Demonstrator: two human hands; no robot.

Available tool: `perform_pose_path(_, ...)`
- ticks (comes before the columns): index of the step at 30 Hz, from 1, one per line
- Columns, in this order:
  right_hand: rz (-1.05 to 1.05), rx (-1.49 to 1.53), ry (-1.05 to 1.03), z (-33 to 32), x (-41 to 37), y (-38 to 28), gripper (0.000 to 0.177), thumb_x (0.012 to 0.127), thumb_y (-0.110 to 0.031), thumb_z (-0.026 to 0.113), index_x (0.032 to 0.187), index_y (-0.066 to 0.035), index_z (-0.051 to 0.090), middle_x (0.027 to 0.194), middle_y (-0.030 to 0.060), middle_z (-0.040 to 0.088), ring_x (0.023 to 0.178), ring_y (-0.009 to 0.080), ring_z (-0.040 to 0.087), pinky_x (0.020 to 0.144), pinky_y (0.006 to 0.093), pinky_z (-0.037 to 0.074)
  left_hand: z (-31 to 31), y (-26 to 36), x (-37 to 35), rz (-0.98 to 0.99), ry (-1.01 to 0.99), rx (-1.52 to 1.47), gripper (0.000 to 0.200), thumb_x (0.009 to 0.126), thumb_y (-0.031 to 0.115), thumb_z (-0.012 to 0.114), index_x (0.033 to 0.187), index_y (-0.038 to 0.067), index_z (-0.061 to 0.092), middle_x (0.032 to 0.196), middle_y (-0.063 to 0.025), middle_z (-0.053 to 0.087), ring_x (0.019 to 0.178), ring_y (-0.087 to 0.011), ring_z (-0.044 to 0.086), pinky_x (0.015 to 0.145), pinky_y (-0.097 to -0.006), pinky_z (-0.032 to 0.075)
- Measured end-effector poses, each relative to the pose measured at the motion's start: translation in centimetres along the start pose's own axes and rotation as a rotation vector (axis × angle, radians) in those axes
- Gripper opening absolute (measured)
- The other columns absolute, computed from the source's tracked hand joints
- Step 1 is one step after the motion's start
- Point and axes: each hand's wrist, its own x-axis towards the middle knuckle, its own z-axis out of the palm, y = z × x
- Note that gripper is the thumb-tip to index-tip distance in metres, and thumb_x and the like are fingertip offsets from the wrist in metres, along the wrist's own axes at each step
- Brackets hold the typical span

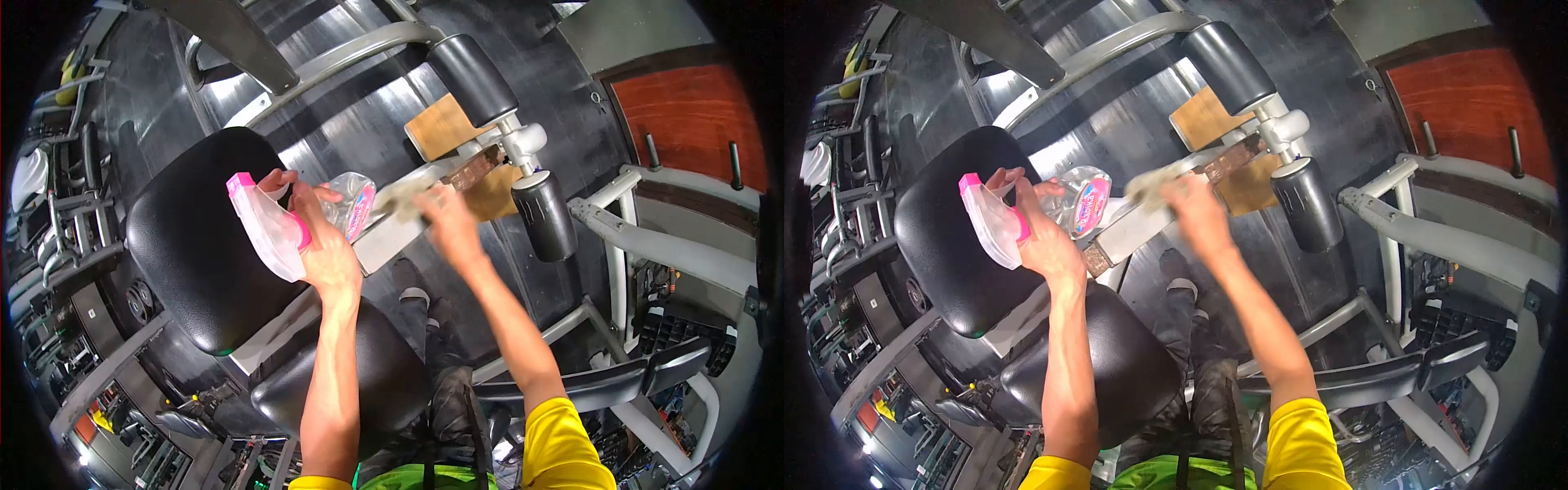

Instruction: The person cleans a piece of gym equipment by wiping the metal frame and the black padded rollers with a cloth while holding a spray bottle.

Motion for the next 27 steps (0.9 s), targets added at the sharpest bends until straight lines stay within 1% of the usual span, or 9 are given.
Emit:
perform_pose_path(2,-0.142,-0.346,0.217,-2.2,2.7,3.5,0.041,0.084,0.004,0.053,0.116,-0.015,0.07,0.112,0.0195,0.063,0.105,0.0346,0.062,0.091,0.0424,0.051,0.1,0.2,-0.1,-0.066,-0.001,-0.096,0.026,0.097,-0.001,0.053,0.121,-0.002,0.045,0.113,-0.0127,0.051,0.07,-0.0155,0.061,0.075,-0.0344,0.05)
perform_pose_path(5,-0.115,-0.22,0.209,-1.7,4.5,4.9,0.037,0.083,0.005,0.054,0.111,-0.011,0.072,0.107,0.0197,0.065,0.102,0.035,0.063,0.09,0.042,0.051,0.0,0.6,-0.1,-0.068,-0.013,-0.129,0.026,0.099,0.005,0.054,0.122,-0.003,0.044,0.115,-0.0118,0.05,0.07,-0.0158,0.061,0.077,-0.0352,0.051)
perform_pose_path(7,-0.381,-0.112,0.163,-0.8,2.8,-0.9,0.043,0.077,0.008,0.056,0.111,-0.012,0.072,0.103,0.0183,0.066,0.101,0.0361,0.063,0.089,0.0413,0.052,-0.1,0.8,-0.2,-0.094,-0.029,-0.097,0.026,0.101,0.009,0.054,0.122,-0.003,0.043,0.116,-0.0115,0.05,0.07,-0.0161,0.061,0.077,-0.0366,0.052)
perform_pose_path(12,-0.393,0.068,-0.214,1.1,-1.5,-6.9,0.045,0.076,0.009,0.054,0.113,-0.011,0.07,0.117,0.0155,0.063,0.111,0.0364,0.059,0.096,0.0436,0.049,0.0,1.2,-0.2,-0.06,0.0,-0.053,0.024,0.098,0.001,0.047,0.12,-0.006,0.042,0.109,-0.0132,0.053,0.064,-0.0163,0.061,0.074,-0.0396,0.057)
perform_pose_path(17,-0.47,-0.43,-0.172,-1.3,8.6,-1.4,0.05,0.075,0.003,0.06,0.119,-0.02,0.07,0.113,0.0103,0.07,0.101,0.0319,0.064,0.087,0.0445,0.053,-0.2,1.2,-0.1,-0.047,0.011,-0.039,0.019,0.1,0.004,0.048,0.117,-0.003,0.045,0.108,-0.0132,0.053,0.063,-0.0165,0.06,0.075,-0.0414,0.056)
perform_pose_path(20,-0.219,-0.59,-0.41,0.2,12.9,1.8,0.041,0.077,-0.005,0.062,0.114,-0.019,0.072,0.109,0.013,0.072,0.103,0.0325,0.068,0.089,0.0441,0.052,-0.4,0.8,-0.3,-0.062,-0.005,-0.05,0.02,0.099,0.004,0.048,0.118,-0.003,0.044,0.108,-0.014,0.052,0.063,-0.0168,0.06,0.074,-0.0428,0.057)
perform_pose_path(22,-0.105,-0.757,-0.868,1.6,14.1,0.2,0.038,0.076,-0.007,0.062,0.11,-0.019,0.074,0.105,0.0155,0.072,0.101,0.0323,0.069,0.086,0.0451,0.054,-0.2,1.0,-0.3,-0.065,0.007,-0.048,0.021,0.099,0.004,0.047,0.118,-0.004,0.044,0.109,-0.0151,0.052,0.062,-0.0174,0.06,0.074,-0.043,0.057)
perform_pose_path(26,-0.253,-0.736,-1.15,2.2,13.3,-6.1,0.032,0.078,-0.009,0.064,0.108,-0.013,0.074,0.103,0.0173,0.072,0.096,0.0325,0.07,0.084,0.0446,0.055,-0.3,0.7,-0.3,-0.06,0.024,-0.046,0.022,0.098,0.005,0.046,0.118,-0.004,0.043,0.109,-0.0162,0.052,0.06,-0.0178,0.06,0.074,-0.0419,0.057)
perform_pose_path(27,-0.266,-0.475,-1.088,2.1,12.0,-6.5,0.029,0.078,-0.011,0.065,0.106,-0.012,0.074,0.102,0.0171,0.072,0.095,0.0332,0.07,0.083,0.044,0.055,-0.3,0.6,-0.2,-0.062,0.026,-0.049,0.022,0.098,0.005,0.046,0.118,-0.004,0.043,0.109,-0.0162,0.052,0.06,-0.0178,0.06,0.074,-0.0419,0.057)
